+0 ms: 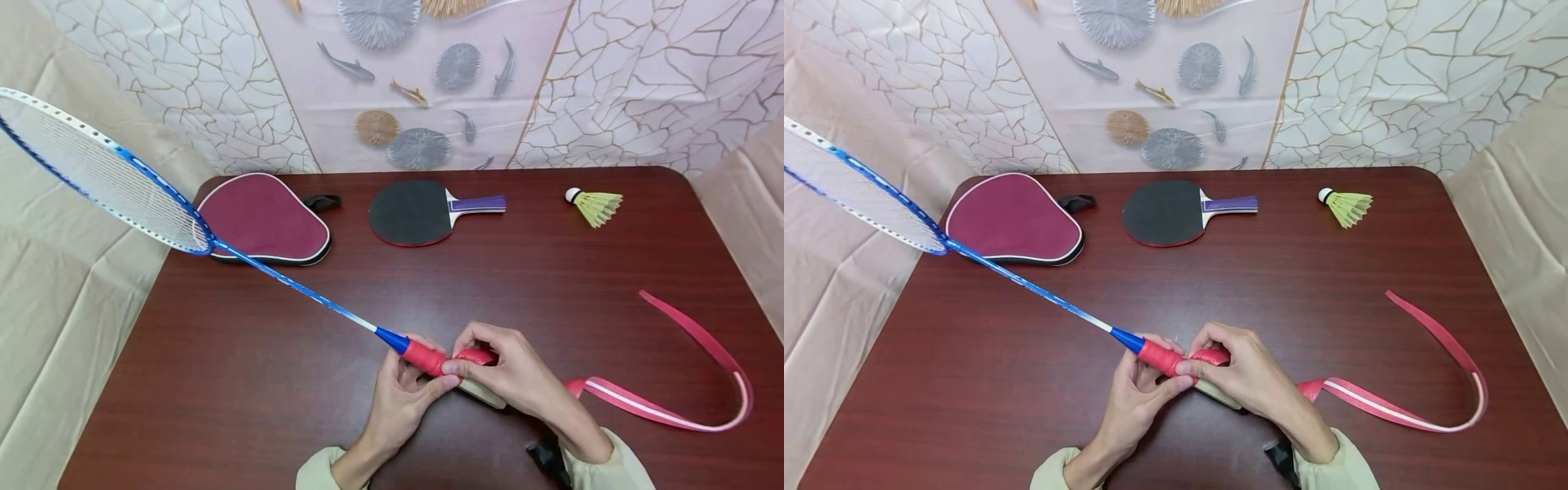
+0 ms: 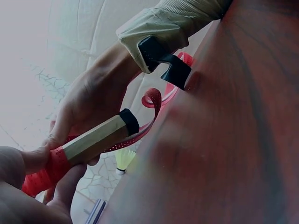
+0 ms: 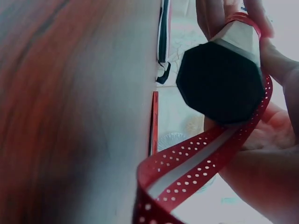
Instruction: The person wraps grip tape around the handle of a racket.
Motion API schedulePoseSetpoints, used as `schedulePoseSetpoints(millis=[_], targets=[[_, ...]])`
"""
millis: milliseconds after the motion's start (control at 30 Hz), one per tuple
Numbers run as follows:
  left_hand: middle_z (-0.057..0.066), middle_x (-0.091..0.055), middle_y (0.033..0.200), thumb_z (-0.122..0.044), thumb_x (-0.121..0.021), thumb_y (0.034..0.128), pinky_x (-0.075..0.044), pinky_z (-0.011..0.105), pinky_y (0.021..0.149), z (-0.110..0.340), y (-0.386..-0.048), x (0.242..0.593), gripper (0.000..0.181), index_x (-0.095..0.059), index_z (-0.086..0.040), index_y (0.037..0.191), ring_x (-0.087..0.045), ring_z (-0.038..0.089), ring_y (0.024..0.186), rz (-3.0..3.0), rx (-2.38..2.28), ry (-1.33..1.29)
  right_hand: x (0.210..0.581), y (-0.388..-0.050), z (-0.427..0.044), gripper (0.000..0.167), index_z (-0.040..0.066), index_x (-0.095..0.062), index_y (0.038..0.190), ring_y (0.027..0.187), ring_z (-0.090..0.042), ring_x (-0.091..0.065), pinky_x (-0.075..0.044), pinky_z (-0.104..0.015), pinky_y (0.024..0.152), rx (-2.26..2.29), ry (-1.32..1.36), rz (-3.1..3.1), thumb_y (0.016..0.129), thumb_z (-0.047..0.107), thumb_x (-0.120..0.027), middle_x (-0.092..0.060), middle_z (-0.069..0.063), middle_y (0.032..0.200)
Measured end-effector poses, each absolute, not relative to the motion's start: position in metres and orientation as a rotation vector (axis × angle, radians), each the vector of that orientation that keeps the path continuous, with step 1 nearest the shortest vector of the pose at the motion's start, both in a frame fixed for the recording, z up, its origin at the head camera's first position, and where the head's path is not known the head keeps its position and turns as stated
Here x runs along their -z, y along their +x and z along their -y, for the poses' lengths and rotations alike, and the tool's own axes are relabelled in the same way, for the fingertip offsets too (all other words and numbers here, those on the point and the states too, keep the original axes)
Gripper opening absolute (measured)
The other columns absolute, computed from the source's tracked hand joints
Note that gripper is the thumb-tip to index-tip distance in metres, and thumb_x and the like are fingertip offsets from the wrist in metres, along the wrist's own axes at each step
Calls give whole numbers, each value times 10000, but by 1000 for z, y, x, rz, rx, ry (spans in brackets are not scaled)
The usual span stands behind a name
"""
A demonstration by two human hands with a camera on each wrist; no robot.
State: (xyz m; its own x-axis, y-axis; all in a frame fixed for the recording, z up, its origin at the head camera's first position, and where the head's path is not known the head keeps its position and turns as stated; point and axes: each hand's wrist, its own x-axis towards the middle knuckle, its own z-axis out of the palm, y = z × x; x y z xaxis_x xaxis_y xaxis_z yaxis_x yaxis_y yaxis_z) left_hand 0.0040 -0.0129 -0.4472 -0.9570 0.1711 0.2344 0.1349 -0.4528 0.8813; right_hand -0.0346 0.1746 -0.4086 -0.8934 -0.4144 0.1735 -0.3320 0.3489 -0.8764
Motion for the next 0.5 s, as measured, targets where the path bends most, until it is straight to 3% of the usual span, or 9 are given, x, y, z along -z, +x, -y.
schedulePoseSetpoints(millis=[267,500], targets=[[369,-535,1086,129,-726,807,-565,376,828,15,5,447,449,-460,92,1167,-615,363,1047,-1641,-2616,419,406,-38,-179,256,297,-649,860,695,-108,-565,-471,-245,569,1530,-605,-2507,738,378,-859,-629,118,800],[353,-580,1126,117,-708,830,-560,335,829,17,4,445,522,-452,48,1280,-645,280,1032,-1687,-2558,465,409,-40,-186,182,310,-664,845,701,-110,-565,-462,-246,587,1540,-624,-2489,781,342,-832,-626,117,795]])
